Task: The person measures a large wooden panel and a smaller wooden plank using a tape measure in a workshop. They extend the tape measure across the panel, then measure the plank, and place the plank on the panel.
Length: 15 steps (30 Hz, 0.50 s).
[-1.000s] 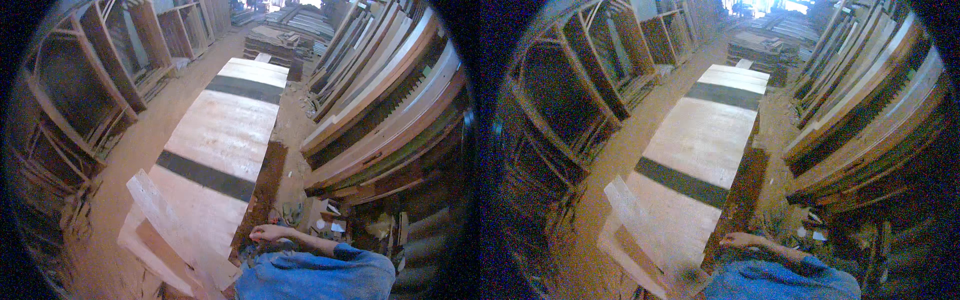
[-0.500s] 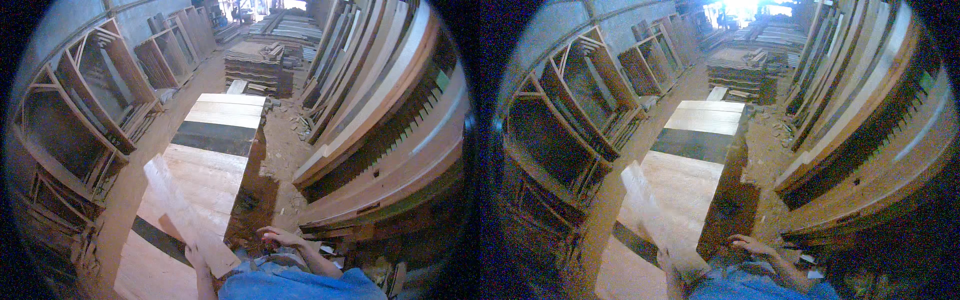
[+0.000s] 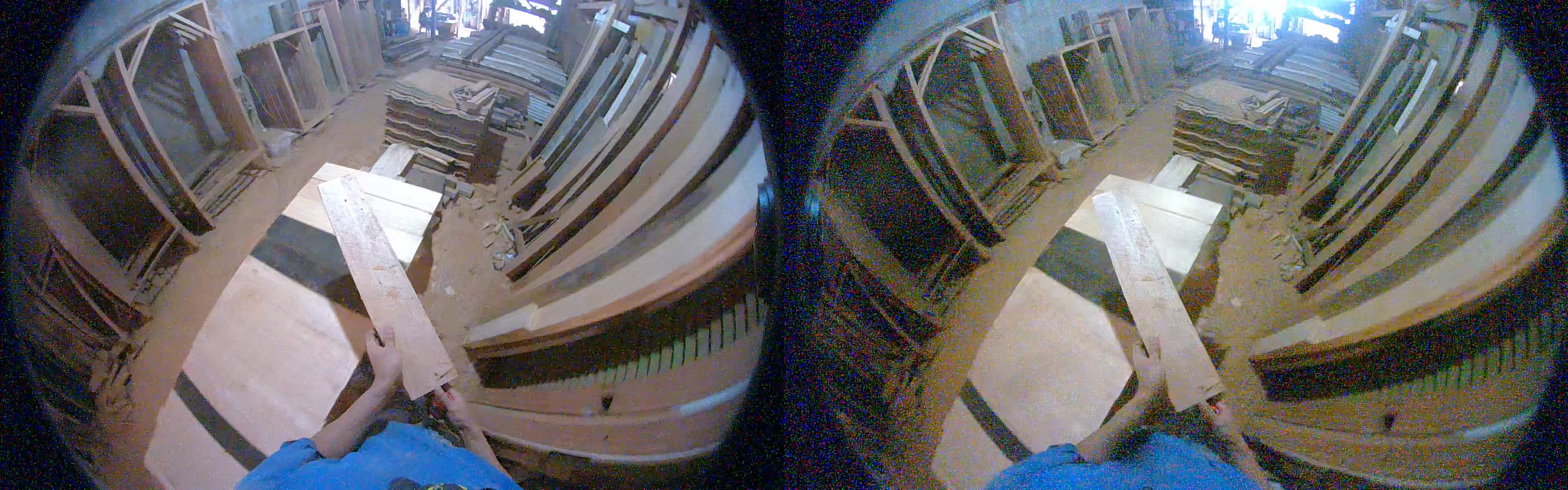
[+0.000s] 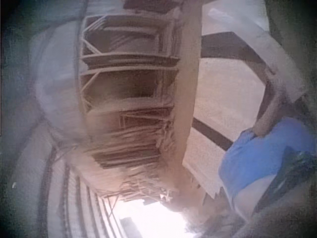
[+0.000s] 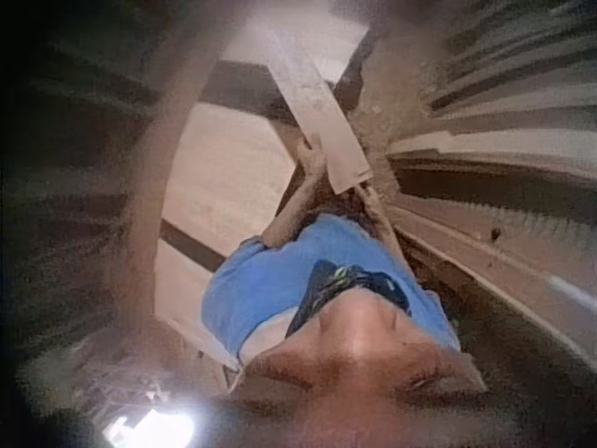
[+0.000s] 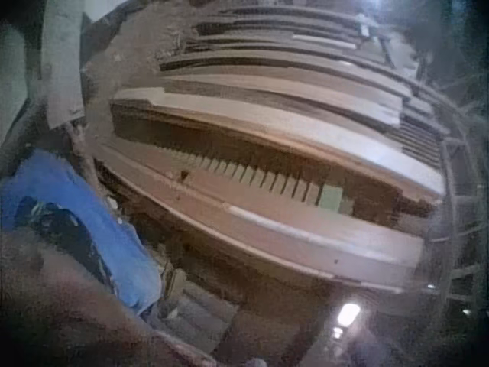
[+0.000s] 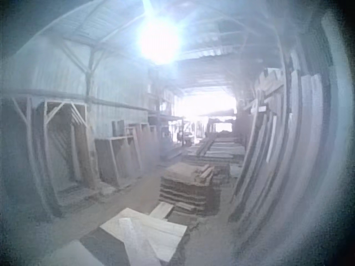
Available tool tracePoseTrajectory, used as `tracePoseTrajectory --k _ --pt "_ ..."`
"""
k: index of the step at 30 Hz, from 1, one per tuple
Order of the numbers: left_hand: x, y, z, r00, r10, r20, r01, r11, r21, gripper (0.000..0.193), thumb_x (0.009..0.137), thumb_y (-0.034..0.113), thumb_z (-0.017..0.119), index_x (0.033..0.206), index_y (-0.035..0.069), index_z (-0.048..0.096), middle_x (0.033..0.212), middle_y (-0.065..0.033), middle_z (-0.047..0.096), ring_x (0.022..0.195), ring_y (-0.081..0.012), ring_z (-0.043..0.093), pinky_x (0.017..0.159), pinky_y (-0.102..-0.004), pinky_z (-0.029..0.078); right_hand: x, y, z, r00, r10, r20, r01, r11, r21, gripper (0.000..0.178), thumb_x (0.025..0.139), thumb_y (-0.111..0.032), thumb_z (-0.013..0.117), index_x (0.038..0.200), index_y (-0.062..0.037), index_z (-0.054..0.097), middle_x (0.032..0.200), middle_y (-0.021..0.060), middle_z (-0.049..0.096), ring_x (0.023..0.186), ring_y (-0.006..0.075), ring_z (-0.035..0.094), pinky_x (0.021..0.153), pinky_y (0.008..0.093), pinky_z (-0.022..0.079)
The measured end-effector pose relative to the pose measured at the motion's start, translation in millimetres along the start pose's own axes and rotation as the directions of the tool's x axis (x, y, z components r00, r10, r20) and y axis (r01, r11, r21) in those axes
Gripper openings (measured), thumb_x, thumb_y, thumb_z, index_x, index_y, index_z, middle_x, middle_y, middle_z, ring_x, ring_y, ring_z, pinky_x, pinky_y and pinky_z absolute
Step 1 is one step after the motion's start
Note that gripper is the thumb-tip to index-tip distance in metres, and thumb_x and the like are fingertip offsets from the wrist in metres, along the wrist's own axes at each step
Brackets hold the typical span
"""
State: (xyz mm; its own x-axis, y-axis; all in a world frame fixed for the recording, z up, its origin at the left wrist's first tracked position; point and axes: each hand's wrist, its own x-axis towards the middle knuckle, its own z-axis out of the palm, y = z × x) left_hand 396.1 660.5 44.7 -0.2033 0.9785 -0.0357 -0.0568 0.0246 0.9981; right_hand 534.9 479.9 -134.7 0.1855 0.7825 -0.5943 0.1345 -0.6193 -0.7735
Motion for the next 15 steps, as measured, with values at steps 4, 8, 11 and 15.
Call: tracePoseTrajectory --k 4,8,11,15 --pt "39 -3 97 0.998 -0.018 -0.053 0.02 0.999 0.026 0.028 0.093 0.016 0.066 0.106 -0.002 0.048 0.097 -0.0117 0.056 0.088 -0.0222 0.054 0.083 -0.0362 0.045 20 -114 -83 0.999 -0.044 -0.01 0.042 0.836 0.548 0.057 0.098 -0.053 0.053 0.128 -0.0047 0.058 0.109 0.0059 0.066 0.096 0.0204 0.062 0.088 0.0356 0.05" --pt "75 -3 183 0.992 -0.114 -0.054 0.116 0.992 0.041 0.035 0.085 0.009 0.069 0.108 -0.001 0.045 0.102 -0.0171 0.05 0.101 -0.0295 0.051 0.093 -0.0426 0.039 5 -264 -131 0.962 0.178 0.206 -0.26 0.378 0.889 0.056 0.096 -0.047 0.055 0.128 -0.0011 0.055 0.115 0.0181 0.067 0.094 0.035 0.067 0.089 0.0492 0.055" --pt "110 1 217 0.986 -0.159 -0.039 0.16 0.987 0.02 0.034 0.085 0.009 0.069 0.107 0.0 0.045 0.104 -0.0179 0.051 0.104 -0.029 0.051 0.094 -0.0423 0.039 62 -242 -164 0.955 -0.012 0.295 -0.272 0.351 0.896 0.054 0.096 -0.043 0.058 0.129 -0.0005 0.053 0.114 0.016 0.068 0.099 0.0324 0.067 0.09 0.0464 0.056" --pt "152 32 244 0.972 -0.234 -0.032 0.233 0.972 -0.026 0.033 0.088 0.011 0.07 0.107 0.0 0.045 0.1 -0.016 0.057 0.095 -0.0282 0.057 0.089 -0.0421 0.044 132 -228 -191 0.945 0.017 0.328 -0.307 0.401 0.863 0.054 0.093 -0.042 0.061 0.128 -0.0014 0.054 0.114 0.0158 0.068 0.095 0.0336 0.068 0.085 0.0484 0.058"
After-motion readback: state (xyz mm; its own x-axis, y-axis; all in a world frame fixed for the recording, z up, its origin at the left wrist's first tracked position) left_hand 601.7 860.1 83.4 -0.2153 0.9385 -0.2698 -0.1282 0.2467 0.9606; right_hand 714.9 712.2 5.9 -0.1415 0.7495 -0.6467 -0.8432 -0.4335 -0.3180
